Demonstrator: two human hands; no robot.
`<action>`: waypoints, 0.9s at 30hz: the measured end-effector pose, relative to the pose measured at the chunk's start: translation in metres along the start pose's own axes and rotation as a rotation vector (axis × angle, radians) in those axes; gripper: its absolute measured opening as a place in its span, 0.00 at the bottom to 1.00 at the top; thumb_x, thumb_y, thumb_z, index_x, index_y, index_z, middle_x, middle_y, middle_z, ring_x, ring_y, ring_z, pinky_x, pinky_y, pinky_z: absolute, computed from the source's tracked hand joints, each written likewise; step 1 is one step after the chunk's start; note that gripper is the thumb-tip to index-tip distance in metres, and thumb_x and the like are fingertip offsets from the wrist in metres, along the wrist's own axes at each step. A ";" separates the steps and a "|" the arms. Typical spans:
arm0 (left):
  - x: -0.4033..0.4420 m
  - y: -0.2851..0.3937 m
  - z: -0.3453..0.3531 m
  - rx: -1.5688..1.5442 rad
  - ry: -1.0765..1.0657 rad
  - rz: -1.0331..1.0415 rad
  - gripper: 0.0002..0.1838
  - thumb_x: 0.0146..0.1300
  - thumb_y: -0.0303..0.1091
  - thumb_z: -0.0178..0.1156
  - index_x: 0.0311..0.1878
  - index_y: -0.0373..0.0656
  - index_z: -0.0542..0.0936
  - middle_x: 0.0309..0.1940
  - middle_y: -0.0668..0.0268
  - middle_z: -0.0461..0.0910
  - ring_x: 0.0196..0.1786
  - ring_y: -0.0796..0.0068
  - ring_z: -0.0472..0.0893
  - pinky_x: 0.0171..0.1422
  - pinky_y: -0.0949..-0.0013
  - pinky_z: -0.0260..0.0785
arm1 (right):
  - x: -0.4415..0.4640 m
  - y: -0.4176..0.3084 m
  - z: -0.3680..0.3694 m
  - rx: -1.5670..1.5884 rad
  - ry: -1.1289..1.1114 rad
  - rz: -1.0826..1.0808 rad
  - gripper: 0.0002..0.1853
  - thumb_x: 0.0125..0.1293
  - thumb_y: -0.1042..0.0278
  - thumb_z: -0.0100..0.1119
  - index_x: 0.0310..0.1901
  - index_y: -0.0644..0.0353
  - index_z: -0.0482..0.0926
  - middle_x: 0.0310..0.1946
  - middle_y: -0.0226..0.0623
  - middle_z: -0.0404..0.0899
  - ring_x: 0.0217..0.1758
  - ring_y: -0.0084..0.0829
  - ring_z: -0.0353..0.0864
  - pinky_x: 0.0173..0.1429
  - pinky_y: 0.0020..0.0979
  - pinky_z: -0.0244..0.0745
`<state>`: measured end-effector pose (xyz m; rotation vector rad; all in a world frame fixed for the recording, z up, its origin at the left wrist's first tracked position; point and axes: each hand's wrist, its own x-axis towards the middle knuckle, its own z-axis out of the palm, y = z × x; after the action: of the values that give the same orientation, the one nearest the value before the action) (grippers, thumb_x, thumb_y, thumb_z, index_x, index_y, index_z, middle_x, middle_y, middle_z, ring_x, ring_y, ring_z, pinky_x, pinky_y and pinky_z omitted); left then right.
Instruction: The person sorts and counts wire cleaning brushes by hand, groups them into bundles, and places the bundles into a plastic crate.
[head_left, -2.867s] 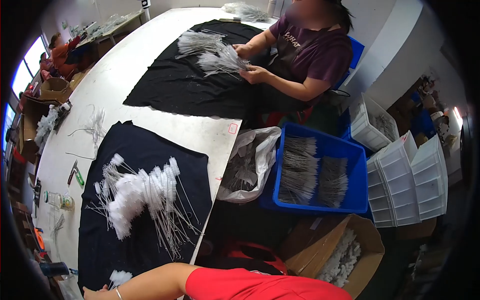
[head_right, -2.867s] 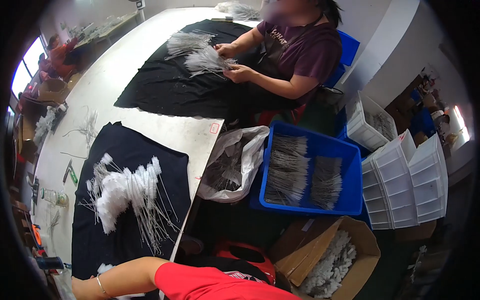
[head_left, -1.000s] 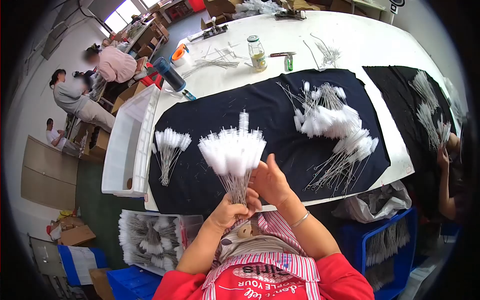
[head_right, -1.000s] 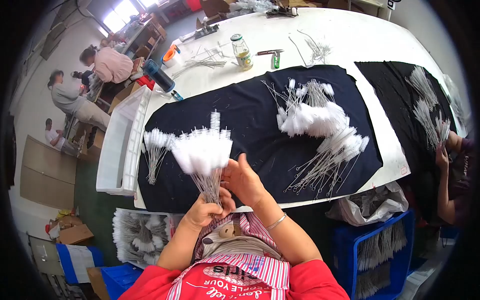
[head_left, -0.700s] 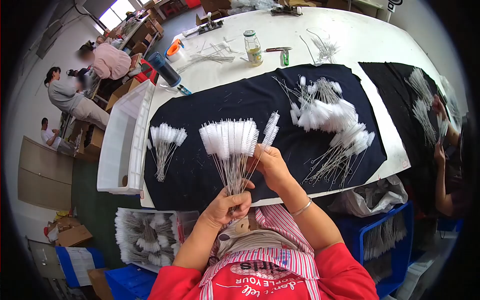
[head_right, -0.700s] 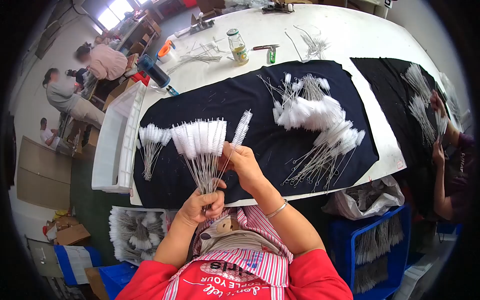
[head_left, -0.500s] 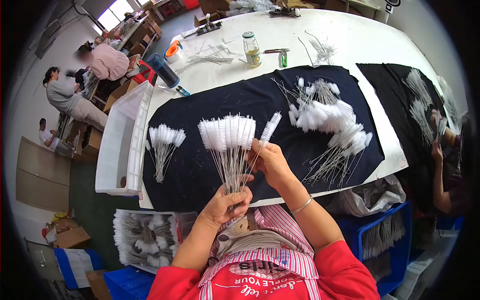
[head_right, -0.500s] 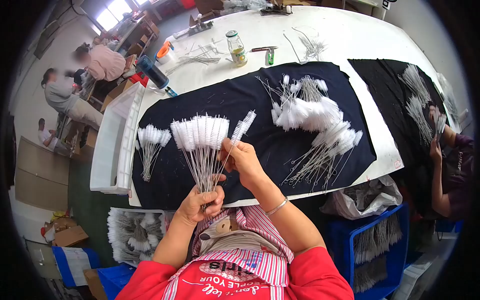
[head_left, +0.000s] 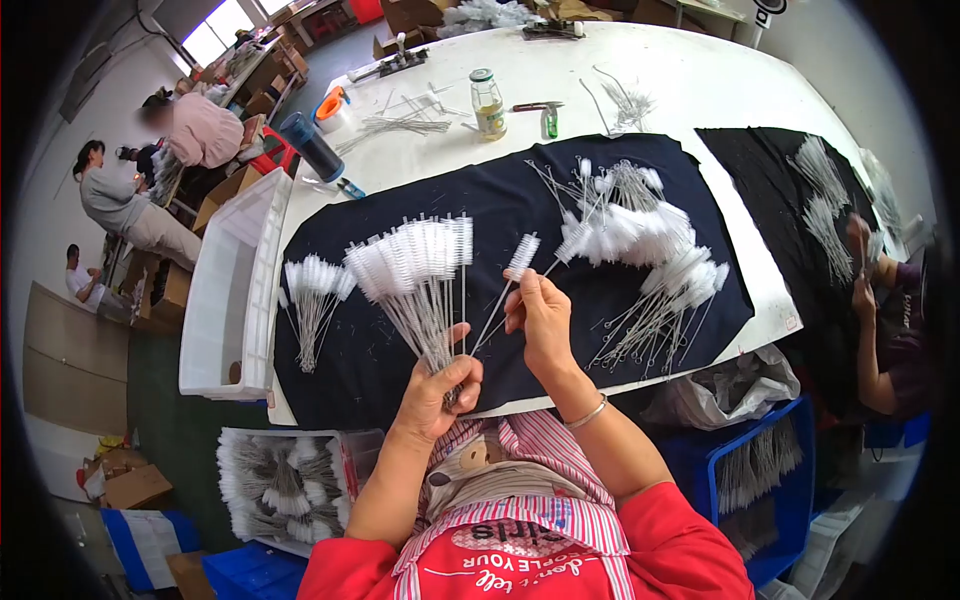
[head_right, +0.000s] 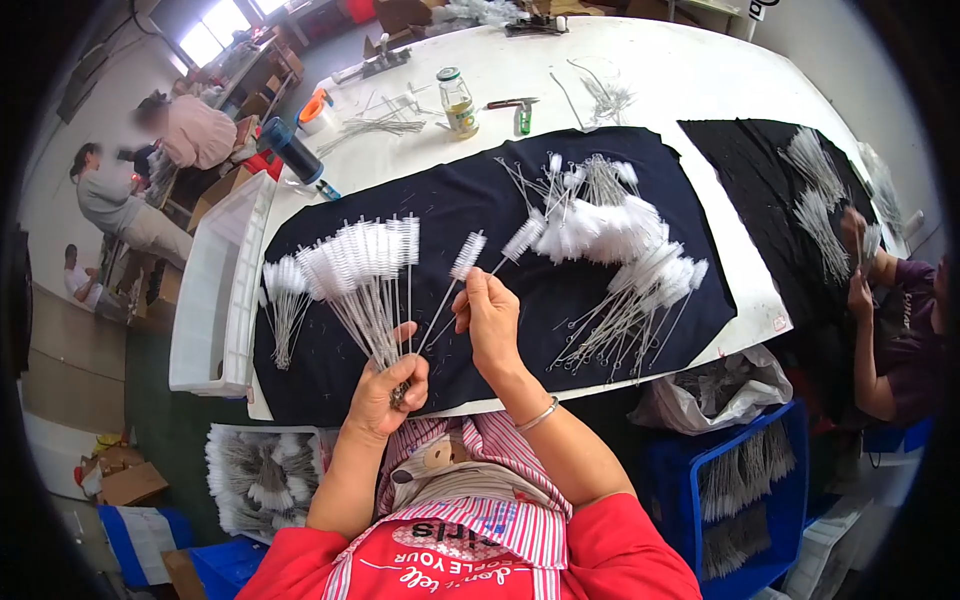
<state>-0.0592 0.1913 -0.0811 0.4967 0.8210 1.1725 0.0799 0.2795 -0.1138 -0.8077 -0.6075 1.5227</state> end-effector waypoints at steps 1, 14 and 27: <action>0.000 0.001 0.001 0.014 0.017 0.012 0.25 0.58 0.30 0.60 0.58 0.45 0.66 0.24 0.64 0.74 0.17 0.79 0.70 0.18 0.78 0.57 | 0.000 -0.002 -0.002 -0.067 -0.026 0.002 0.17 0.70 0.58 0.46 0.40 0.65 0.76 0.18 0.29 0.72 0.13 0.15 0.64 0.17 0.17 0.59; 0.012 -0.020 0.002 0.203 0.272 0.167 0.11 0.58 0.33 0.61 0.41 0.40 0.73 0.19 0.71 0.70 0.17 0.82 0.69 0.17 0.79 0.54 | -0.014 -0.012 -0.006 0.013 -0.363 0.250 0.20 0.69 0.55 0.47 0.47 0.66 0.75 0.19 0.29 0.72 0.14 0.15 0.66 0.18 0.18 0.64; 0.005 -0.027 0.014 0.261 0.197 0.134 0.10 0.58 0.29 0.60 0.40 0.38 0.72 0.17 0.69 0.69 0.15 0.81 0.68 0.16 0.80 0.55 | -0.034 -0.086 -0.130 -0.610 0.349 -0.075 0.16 0.66 0.62 0.50 0.39 0.69 0.78 0.15 0.31 0.72 0.09 0.18 0.66 0.12 0.20 0.59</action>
<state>-0.0306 0.1882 -0.0934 0.6665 1.1334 1.2578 0.2354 0.2459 -0.1222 -1.4607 -0.8385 1.0902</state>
